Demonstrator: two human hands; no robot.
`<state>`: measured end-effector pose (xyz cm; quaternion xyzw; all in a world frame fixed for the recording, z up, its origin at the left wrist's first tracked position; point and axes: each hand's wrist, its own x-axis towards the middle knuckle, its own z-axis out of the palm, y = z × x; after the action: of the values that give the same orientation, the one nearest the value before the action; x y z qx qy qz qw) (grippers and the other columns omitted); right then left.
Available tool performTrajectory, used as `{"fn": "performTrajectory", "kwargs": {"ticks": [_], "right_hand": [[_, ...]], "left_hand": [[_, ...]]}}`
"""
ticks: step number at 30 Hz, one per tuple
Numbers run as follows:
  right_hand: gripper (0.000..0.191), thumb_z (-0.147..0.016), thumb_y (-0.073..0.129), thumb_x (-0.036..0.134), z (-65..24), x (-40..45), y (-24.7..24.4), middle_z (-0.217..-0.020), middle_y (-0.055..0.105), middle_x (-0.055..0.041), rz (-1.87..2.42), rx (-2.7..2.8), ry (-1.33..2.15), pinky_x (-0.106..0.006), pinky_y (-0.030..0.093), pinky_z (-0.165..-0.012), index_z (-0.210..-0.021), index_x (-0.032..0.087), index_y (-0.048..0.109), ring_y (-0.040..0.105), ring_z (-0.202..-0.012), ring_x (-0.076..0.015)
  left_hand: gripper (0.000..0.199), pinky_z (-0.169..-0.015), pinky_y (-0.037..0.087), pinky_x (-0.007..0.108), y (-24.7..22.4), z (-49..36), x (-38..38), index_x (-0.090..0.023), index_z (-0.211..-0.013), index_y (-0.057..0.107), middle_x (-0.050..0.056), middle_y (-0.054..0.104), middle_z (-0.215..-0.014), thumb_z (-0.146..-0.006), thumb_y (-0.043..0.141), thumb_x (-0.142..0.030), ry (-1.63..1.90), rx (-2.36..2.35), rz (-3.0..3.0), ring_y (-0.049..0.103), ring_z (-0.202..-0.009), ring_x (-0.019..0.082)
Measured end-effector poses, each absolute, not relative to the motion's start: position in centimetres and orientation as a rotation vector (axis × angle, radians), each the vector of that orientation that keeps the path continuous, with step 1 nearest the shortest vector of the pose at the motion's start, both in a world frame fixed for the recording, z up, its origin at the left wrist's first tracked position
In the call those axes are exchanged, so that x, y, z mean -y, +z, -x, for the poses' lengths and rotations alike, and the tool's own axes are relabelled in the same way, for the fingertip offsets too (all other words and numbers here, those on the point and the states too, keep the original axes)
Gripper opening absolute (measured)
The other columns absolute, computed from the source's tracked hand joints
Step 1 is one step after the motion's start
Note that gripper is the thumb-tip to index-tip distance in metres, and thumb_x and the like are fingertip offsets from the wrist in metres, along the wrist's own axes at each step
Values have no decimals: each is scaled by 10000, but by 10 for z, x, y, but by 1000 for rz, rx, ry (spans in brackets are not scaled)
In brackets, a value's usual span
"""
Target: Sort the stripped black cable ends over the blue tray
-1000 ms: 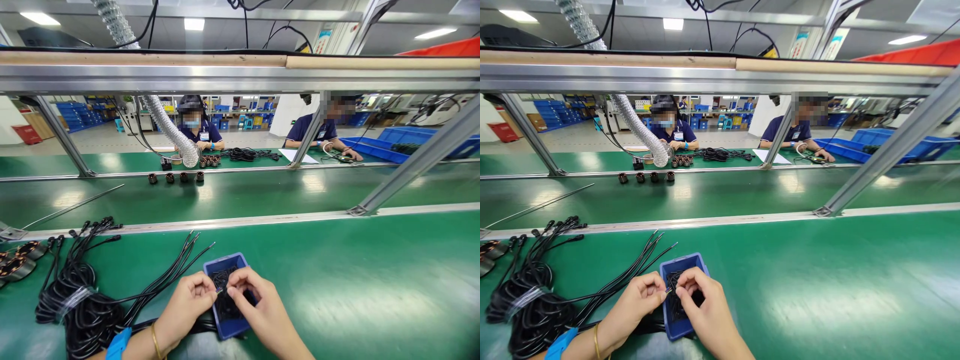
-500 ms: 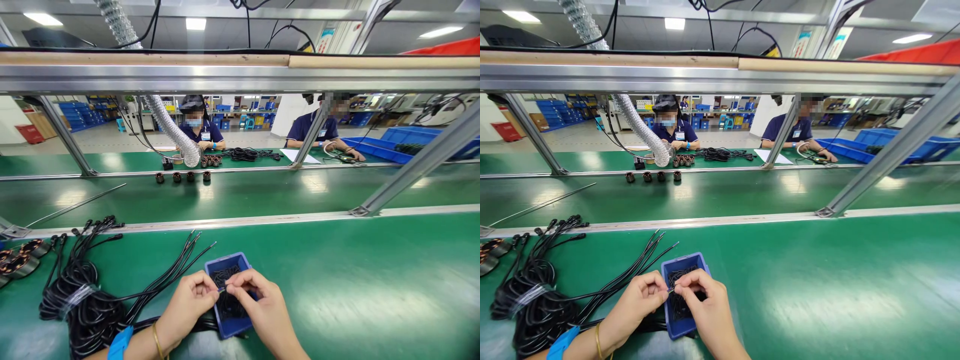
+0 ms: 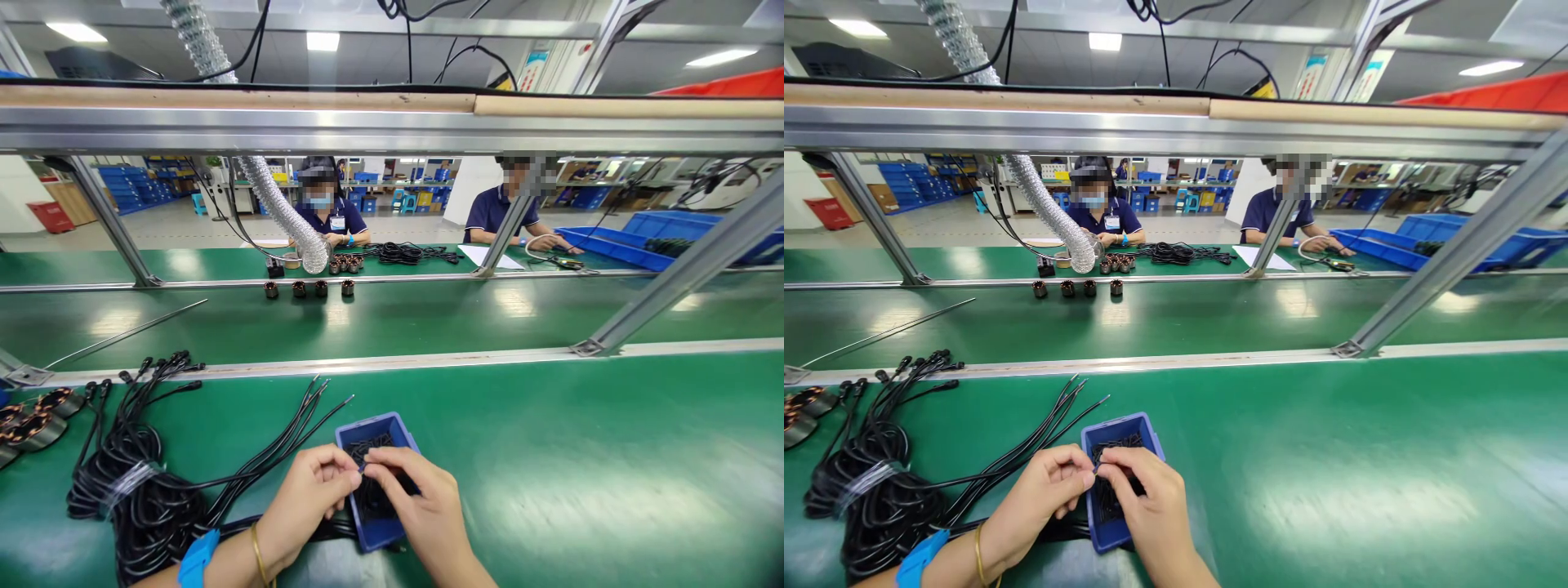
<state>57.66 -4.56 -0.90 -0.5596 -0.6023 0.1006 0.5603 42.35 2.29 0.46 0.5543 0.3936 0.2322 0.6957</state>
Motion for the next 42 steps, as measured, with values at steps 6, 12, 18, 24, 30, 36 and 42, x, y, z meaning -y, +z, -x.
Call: {"fn": "performTrajectory", "kwargs": {"ticks": [6, 12, 18, 24, 30, 36, 42], "right_hand": [[344, -887, 541, 45, -575, 48, -10, -987, 766, -40, 1174, 1579, -1, -307, 590, -777, -1120, 256, 680, 727, -878, -190], [261, -911, 523, 114, -581, 46, -7, -879, 739, -55, 1266, 1450, 153, -295, 578, -722, -1126, 224, 624, 702, -780, -181], [335, -909, 507, 59, -582, 45, -8, -902, 735, -44, 1206, 1682, 158, -310, 556, -729, -1176, 236, 602, 683, -797, -184], [377, -926, 483, 48, -586, 47, -8, -918, 735, -52, 1230, 1671, 68, -315, 559, -735, -1242, 240, 554, 688, -810, -183], [324, -930, 478, 62, -587, 47, -6, -892, 731, -52, 1231, 1712, 85, -311, 561, -723, -1186, 231, 582, 687, -786, -181], [438, -936, 428, 45, -585, 49, -10, -994, 728, -68, 1169, 1808, 5, -311, 562, -768, -1332, 216, 503, 683, -877, -185], [347, -934, 413, 88, -588, 41, -20, -1152, 659, -138, 1554, 1890, -7, -415, 518, -884, -1225, 143, 595, 600, -1055, -254]], "left_hand": [[309, -448, 234, 204, 7, -423, -22, -141, -733, 638, -59, 446, -546, -674, 745, -425, 531, -861, -1187, 368, -501, 82], [284, -446, 209, 210, 11, -422, -21, -151, -685, 622, -66, 426, -516, -642, 742, -404, 496, -887, -1203, 351, -483, 82], [336, -452, 214, 213, 8, -422, -22, -150, -679, 616, -70, 421, -525, -639, 765, -448, 480, -840, -1205, 340, -492, 81], [410, -449, 209, 213, 7, -422, -22, -141, -711, 628, -68, 423, -537, -642, 774, -519, 468, -826, -1223, 338, -495, 79], [415, -453, 212, 213, 8, -422, -22, -135, -718, 633, -67, 425, -540, -644, 773, -519, 468, -821, -1230, 344, -500, 79], [404, -455, 229, 207, 4, -422, -23, -125, -783, 645, -55, 456, -576, -676, 751, -499, 502, -826, -1217, 355, -515, 80], [291, -449, 205, 209, 6, -422, -23, -160, -759, 576, -76, 428, -541, -702, 709, -412, 517, -852, -1162, 340, -491, 77]]}}
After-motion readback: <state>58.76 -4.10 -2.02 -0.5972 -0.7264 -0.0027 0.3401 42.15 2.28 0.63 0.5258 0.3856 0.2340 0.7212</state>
